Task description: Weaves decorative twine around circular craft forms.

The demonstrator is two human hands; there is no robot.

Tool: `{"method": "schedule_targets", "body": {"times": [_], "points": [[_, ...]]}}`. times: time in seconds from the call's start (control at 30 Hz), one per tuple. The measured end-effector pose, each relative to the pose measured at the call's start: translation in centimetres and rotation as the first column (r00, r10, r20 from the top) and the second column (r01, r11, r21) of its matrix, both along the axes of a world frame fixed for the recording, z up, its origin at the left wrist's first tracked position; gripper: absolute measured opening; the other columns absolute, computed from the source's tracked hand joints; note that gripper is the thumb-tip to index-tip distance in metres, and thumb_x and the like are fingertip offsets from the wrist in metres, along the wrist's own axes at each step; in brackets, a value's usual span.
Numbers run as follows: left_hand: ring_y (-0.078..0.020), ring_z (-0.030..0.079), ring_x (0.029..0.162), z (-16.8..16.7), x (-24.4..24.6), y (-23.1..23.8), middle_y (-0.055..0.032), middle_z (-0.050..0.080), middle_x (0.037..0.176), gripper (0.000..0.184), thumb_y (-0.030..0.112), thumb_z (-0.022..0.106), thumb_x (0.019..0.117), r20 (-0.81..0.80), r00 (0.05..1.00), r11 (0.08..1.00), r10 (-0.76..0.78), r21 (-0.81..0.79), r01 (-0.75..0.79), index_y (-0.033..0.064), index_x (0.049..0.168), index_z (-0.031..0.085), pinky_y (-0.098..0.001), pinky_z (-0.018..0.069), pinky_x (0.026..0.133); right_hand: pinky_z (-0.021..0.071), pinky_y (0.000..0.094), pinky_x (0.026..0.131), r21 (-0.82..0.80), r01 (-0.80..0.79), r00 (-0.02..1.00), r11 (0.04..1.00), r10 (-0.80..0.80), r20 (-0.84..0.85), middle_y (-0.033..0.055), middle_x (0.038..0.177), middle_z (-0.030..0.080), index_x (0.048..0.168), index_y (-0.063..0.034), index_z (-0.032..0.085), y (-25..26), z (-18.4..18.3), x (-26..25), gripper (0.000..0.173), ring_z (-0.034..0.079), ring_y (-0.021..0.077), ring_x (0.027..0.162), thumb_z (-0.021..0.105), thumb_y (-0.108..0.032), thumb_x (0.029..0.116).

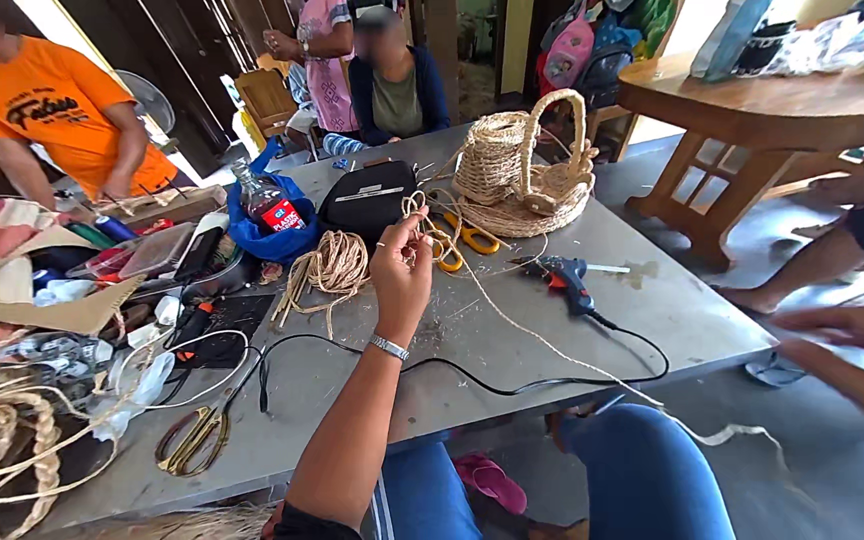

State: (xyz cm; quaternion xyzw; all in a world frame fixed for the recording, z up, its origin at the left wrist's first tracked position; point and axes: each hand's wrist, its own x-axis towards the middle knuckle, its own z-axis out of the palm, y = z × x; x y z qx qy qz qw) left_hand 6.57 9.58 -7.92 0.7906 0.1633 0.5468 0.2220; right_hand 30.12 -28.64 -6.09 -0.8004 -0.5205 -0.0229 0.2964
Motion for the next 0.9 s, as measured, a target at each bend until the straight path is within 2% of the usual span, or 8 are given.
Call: {"method": "schedule_targets", "body": {"times": [0.1,0.2,0.3,0.37,0.43,0.63,0.77,0.9], "points": [[-0.0123,0.066,0.097,-0.2,0.4,-1.0,-0.0097,0.065,0.135,0.034,0.009,0.057,0.1015,-0.02,0.999,0.999,-0.042,0.029,0.042,0.0048,0.134,0.063,-0.029,0.0539,0.082,0.0604,0.044,0.085,0.24,-0.19,0.98,0.952,0.169,0.106,0.0084,0.103,0.072,0.111,-0.0056,0.07,11.6,2.1,-6.1,0.036,0.071,0.0183,0.095,0.058,-0.038,0.1014],[-0.0123,0.065,0.093,-0.4,0.6,-1.2,-0.0102,0.067,0.127,0.034,0.009,0.058,0.1006,-0.022,0.999,0.999,-0.033,0.038,0.034,0.0046,0.134,0.063,-0.028,0.0539,0.08,0.0585,0.0469,0.089,0.226,-0.297,0.952,0.928,0.305,-0.002,0.0147,0.107,0.07,0.118,0.0001,0.064,20.2,0.8,-8.9,0.034,0.07,0.025,0.099,0.061,-0.03,0.1037],[-0.0113,0.064,0.091,-0.5,0.7,-1.3,-0.0101,0.066,0.125,0.034,0.01,0.059,0.1014,-0.024,0.999,0.998,-0.041,0.052,0.042,0.0056,0.135,0.063,-0.026,0.0533,0.077,0.0614,0.0409,0.079,0.314,-0.289,0.898,0.905,0.369,-0.238,0.014,0.099,0.07,0.117,0.0028,0.061,25.2,-0.8,-10.6,0.028,0.072,0.0212,0.086,0.058,-0.023,0.1055],[-0.011,0.064,0.088,-0.6,0.8,-1.3,-0.0101,0.066,0.12,0.034,0.01,0.061,0.1009,-0.007,0.999,0.998,-0.048,0.045,0.048,0.0056,0.135,0.064,-0.0249,0.0535,0.075,0.0651,0.0343,0.069,0.398,-0.23,0.829,0.888,0.393,-0.398,0.0103,0.094,0.071,0.114,0.0008,0.06,26.3,-1.0,-11.2,0.022,0.073,0.0157,0.073,0.054,-0.02,0.108],[-0.0115,0.063,0.086,-0.5,0.6,-1.4,-0.01,0.065,0.114,0.036,0.012,0.06,0.1024,0.008,0.996,0.996,-0.087,0.006,0.087,0.0051,0.138,0.061,-0.0254,0.0541,0.075,0.0575,0.0286,0.056,0.461,-0.181,0.82,0.869,0.392,-0.417,0.0077,0.091,0.07,0.112,-0.0023,0.061,26.5,-1.0,-11.2,0.021,0.065,0.0122,0.061,0.052,-0.021,0.1085],[-0.0119,0.065,0.093,-0.1,0.3,-1.3,-0.0092,0.067,0.124,0.038,0.01,0.047,0.1069,0.009,0.99,0.985,-0.142,-0.099,0.142,0.0057,0.143,0.058,-0.0265,0.0546,0.077,0.0424,0.0221,0.048,0.543,-0.139,0.832,0.829,0.394,-0.39,0.0022,0.082,0.064,0.11,-0.0082,0.066,25.8,-0.7,-10.2,0.022,0.052,0.0071,0.055,0.06,-0.029,0.1043],[-0.0106,0.066,0.099,-0.1,0.5,-1.4,-0.0089,0.064,0.133,0.036,0.006,0.052,0.1045,0.009,0.99,0.989,-0.141,-0.047,0.141,0.0044,0.139,0.06,-0.0254,0.055,0.082,0.0447,0.0192,0.051,0.598,-0.147,0.863,0.788,0.398,-0.312,0.0002,0.081,0.065,0.106,-0.0082,0.068,25.8,-0.7,-9.7,0.017,0.054,0.0043,0.058,0.061,-0.024,0.1042],[-0.0125,0.065,0.099,0.0,0.8,-1.9,-0.0097,0.067,0.124,0.036,0.003,0.053,0.1028,0.013,0.986,0.986,-0.168,-0.014,0.168,0.0004,0.138,0.059,-0.0283,0.0551,0.086,0.0491,0.0175,0.058,0.583,-0.176,0.845,0.793,0.426,-0.324,-0.0003,0.088,0.069,0.111,-0.0081,0.071,25.7,-0.8,-9.4,0.016,0.059,0.0017,0.065,0.059,-0.016,0.1047]]}}
